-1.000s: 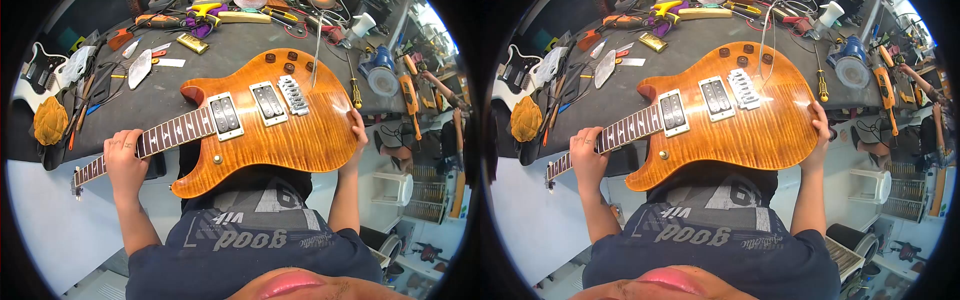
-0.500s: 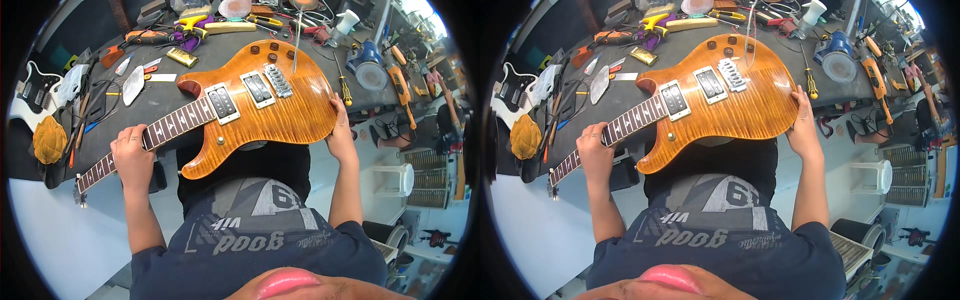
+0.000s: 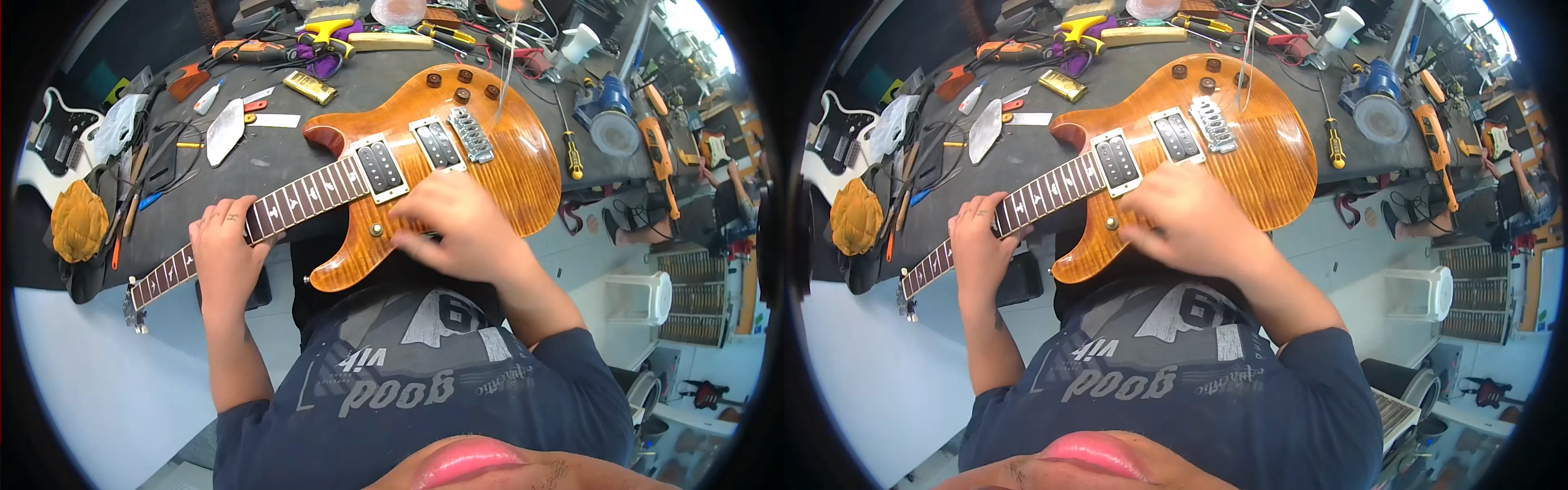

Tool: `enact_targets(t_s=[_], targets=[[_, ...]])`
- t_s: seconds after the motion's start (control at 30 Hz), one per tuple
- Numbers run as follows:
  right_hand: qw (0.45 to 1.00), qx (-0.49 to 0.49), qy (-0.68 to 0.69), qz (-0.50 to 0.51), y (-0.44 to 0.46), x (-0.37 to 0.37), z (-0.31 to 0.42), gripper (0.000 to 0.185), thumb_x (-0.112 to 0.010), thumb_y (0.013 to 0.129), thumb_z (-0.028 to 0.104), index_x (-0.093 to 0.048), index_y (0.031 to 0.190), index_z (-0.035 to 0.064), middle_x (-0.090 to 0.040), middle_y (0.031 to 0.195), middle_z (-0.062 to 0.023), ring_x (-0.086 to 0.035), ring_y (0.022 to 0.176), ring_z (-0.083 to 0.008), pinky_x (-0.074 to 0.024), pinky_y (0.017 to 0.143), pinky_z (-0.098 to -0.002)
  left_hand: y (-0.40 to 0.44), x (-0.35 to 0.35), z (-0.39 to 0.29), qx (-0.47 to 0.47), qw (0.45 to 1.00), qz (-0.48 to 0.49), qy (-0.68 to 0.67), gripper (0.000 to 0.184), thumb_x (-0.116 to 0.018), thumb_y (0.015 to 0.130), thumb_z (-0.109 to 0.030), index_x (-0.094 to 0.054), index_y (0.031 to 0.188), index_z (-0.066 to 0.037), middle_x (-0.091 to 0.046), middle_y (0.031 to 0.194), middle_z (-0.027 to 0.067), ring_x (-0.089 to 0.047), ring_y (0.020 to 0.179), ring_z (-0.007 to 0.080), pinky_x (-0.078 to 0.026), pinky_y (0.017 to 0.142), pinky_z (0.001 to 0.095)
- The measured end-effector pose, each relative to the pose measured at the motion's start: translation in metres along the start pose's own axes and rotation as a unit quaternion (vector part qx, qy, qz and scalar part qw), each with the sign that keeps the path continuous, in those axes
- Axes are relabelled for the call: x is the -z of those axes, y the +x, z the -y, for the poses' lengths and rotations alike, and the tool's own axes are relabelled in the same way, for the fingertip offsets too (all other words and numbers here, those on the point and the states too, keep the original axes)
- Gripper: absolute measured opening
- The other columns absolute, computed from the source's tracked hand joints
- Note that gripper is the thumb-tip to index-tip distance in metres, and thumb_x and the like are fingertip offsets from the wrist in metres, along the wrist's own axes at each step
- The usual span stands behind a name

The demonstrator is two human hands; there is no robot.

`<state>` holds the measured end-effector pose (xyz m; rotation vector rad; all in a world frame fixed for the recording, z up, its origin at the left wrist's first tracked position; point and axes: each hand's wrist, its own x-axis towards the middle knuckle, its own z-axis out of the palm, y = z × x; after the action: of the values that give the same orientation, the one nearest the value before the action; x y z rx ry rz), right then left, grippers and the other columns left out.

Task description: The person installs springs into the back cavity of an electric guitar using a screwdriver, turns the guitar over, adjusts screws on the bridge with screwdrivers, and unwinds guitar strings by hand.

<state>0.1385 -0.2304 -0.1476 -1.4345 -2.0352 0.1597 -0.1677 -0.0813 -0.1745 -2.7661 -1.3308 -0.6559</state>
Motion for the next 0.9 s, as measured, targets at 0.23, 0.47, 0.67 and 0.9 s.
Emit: enact_targets(t_s=[0.23, 0.47, 0.67, 0.9], targets=[[0.905, -0.373, -0.138, -0.152, 0.009, 0.049, -0.073, 0.043, -0.08, 0.093, 0.038, -0.071, 0.109, 0.0002, -0.075, 0.106, -0.0186, -0.074, 0.096, -0.0331, -0.0562, 0.086, -0.0462, 0.001, -0.003, 0.004, -0.016, 1.0, -0.002, -0.009, 0.057, -0.095, 0.07, -0.016, -0.072, 0.121, -0.007, -0.072, 0.107, 0.0079, -0.068, 0.106, 0.0307, -0.045, 0.095, 0.0436], [0.873, -0.479, -0.08, -0.042, 0.036, 0.047, -0.094, 0.052, -0.084, 0.088, 0.054, -0.073, 0.105, 0.0057, -0.078, 0.098, -0.0118, -0.076, 0.092, -0.0255, -0.0577, 0.087, -0.0397, 0.004, -0.002, 0.002, -0.018, 0.999, 0.011, -0.024, 0.055, -0.092, 0.072, -0.013, -0.071, 0.122, -0.007, -0.072, 0.107, 0.0082, -0.068, 0.107, 0.0306, -0.045, 0.096, 0.0431], [0.883, -0.464, 0.015, -0.066, 0.028, 0.038, -0.114, 0.042, -0.085, 0.089, 0.049, -0.076, 0.095, 0.0081, -0.079, 0.091, -0.0077, -0.074, 0.082, -0.0172, -0.057, 0.079, -0.0353, 0.004, 0.0, -0.001, -0.014, 0.999, 0.002, -0.033, 0.051, -0.086, 0.07, -0.008, -0.072, 0.119, -0.007, -0.071, 0.104, 0.0067, -0.067, 0.104, 0.0283, -0.044, 0.095, 0.0418], [0.879, -0.466, -0.014, -0.096, 0.033, 0.031, -0.112, 0.048, -0.088, 0.083, 0.05, -0.075, 0.091, 0.0046, -0.078, 0.088, -0.0103, -0.074, 0.082, -0.0205, -0.0574, 0.079, -0.0372, 0.007, 0.001, -0.001, -0.007, 0.999, 0.017, -0.034, 0.05, -0.084, 0.069, -0.007, -0.071, 0.118, -0.007, -0.071, 0.104, 0.0062, -0.066, 0.103, 0.0283, -0.045, 0.095, 0.0413]])
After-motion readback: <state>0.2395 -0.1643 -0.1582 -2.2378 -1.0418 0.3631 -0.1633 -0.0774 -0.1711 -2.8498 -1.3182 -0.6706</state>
